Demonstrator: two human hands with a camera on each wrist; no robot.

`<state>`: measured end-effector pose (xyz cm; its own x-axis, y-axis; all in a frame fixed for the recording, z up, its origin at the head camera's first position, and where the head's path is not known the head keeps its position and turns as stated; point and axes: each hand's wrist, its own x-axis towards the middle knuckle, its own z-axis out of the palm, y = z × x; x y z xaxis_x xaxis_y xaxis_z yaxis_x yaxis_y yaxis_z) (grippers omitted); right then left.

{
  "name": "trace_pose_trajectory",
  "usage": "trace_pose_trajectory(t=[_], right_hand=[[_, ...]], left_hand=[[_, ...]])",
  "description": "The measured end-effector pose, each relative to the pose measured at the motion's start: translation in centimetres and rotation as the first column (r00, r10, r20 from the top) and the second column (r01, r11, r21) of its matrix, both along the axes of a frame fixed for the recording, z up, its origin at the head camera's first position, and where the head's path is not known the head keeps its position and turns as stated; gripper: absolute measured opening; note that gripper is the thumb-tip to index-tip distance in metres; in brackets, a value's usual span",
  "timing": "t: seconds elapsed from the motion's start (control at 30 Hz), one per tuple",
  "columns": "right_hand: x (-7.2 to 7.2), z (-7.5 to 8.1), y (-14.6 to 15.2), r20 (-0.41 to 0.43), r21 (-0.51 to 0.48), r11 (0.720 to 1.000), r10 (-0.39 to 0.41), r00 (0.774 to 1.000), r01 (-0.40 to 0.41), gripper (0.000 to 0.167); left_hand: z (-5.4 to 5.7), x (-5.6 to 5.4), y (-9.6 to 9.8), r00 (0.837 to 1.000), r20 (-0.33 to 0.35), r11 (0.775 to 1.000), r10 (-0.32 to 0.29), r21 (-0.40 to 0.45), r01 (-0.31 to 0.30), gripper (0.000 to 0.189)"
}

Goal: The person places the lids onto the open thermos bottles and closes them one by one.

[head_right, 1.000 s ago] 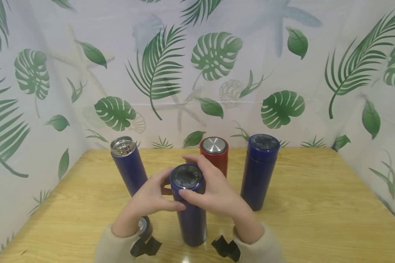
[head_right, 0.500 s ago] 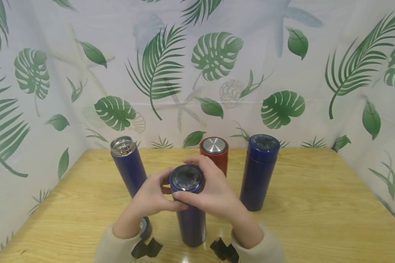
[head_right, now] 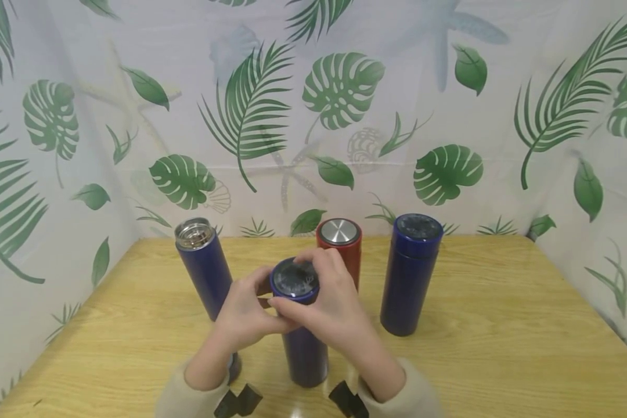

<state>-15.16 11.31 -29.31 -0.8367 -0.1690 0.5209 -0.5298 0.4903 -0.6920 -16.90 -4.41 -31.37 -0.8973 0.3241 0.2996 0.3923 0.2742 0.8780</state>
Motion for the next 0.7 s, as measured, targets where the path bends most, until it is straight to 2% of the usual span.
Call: trace_pose_trajectory(t=[0.13,0.2,0.3,0.4,0.47,0.57,0.63,0.7], right_hand=[[0.0,-0.2,-0.3,-0.037,0.016,0.999,-0.049,0.998,0.050,0.051],[0.0,-0.3,-0.4,-0.057,0.029,0.998,-0.060,0.997,0.062,0.052],[-0.2,-0.2,-0.1,-0.058,0.053,0.998,-0.015,0.998,0.018,0.059],[-0.6,-0.1,0.6,-0.016,0.059,0.991,0.122,0.992,-0.121,0.064],[-0.8,0.0,1.1,0.023,0.039,0.968,0.248,0.969,-0.249,0.065],[-1.1,0.1,2.0,0.050,-0.020,0.909,0.417,0.907,-0.417,0.064],[-1.3,0.1,2.4,0.056,-0.063,0.876,0.482,0.874,-0.479,0.065],[-1.3,0.2,2.5,0.056,-0.101,0.860,0.508,0.860,-0.501,0.065]], left_hand=[[0.0,0.2,0.1,0.999,-0.017,0.999,0.039,-0.026,-0.040,0.052],[0.0,0.2,0.1,0.999,-0.027,0.998,0.040,-0.039,-0.041,0.052],[0.0,-0.1,-0.2,0.999,-0.031,0.999,-0.010,-0.033,0.009,0.053],[0.0,-0.6,-0.6,0.993,-0.013,0.993,-0.121,0.000,0.121,0.053],[-0.1,-0.9,-1.0,0.979,0.006,0.979,-0.203,0.022,0.203,0.054],[-0.2,-1.4,-1.4,0.950,0.023,0.949,-0.312,0.050,0.310,0.056],[-0.2,-1.6,-1.5,0.935,0.029,0.934,-0.353,0.063,0.351,0.059],[-0.3,-1.6,-1.4,0.932,0.031,0.931,-0.361,0.071,0.358,0.060]])
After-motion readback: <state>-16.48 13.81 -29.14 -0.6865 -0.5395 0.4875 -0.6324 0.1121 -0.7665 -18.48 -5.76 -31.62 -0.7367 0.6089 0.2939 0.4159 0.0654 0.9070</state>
